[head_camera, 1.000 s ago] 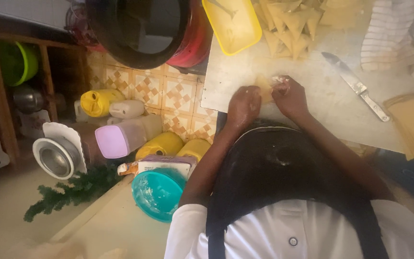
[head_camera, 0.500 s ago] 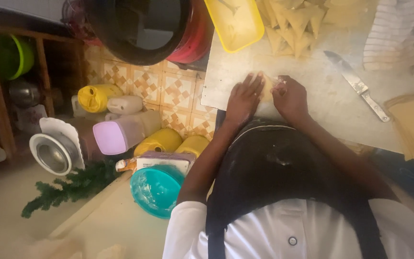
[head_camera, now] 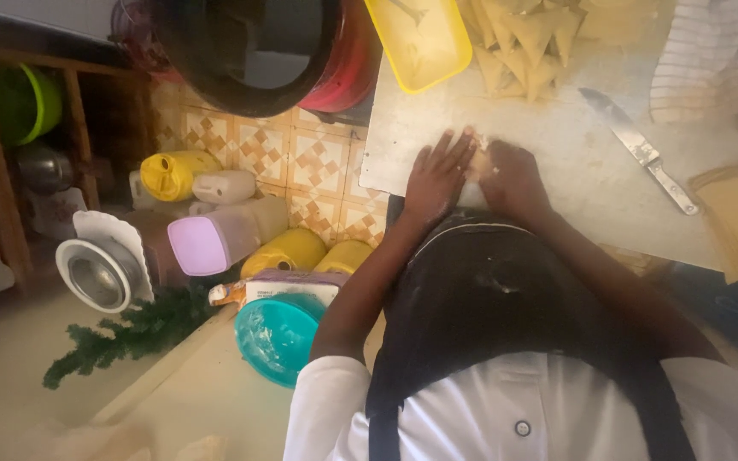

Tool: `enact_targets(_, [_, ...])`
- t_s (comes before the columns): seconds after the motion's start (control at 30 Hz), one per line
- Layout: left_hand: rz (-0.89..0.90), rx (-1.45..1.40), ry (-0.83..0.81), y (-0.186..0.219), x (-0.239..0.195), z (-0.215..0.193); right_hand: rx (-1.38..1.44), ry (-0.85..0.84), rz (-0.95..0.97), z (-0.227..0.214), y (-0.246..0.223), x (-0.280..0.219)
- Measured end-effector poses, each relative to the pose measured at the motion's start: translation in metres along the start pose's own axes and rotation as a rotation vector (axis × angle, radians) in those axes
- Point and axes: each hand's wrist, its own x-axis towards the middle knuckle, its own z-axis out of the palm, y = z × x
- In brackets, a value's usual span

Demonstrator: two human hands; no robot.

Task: Folding and sealing triangular dough pieces into samosa pockets using a flour-water paste as an adhesive.

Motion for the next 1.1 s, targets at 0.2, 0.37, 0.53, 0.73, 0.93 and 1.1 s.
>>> enact_targets(0.2, [0.02, 0.007, -0.101, 0.005, 0.008, -0.022, -0.499, 0.168, -0.442, 0.016, 0.01, -0.011])
enact_targets(0.37, [0.009, -0.054, -0.188, -0.013, 0.033, 0.0, -0.112, 0.261, -0.237, 0.024, 0.039, 0.003])
enact_targets(0.53, [0.082, -0.109, -0.204, -0.013, 0.051, -0.026, -0.055, 0.311, -0.213, 0.045, 0.055, 0.006])
enact_targets(0.73, [0.074, -0.025, -0.337, -0.02, 0.061, -0.015, -0.056, 0.359, -0.237, 0.052, 0.059, 0.012])
enact_targets(0.93, [0.068, -0.239, -0.321, -0.026, 0.042, -0.029, 0.117, 0.225, -0.09, 0.016, 0.033, -0.005])
enact_targets(1.1, [-0.073, -0.471, -0.458, -0.004, 0.043, -0.098, 0.107, 0.165, -0.127, -0.002, 0.02, -0.012])
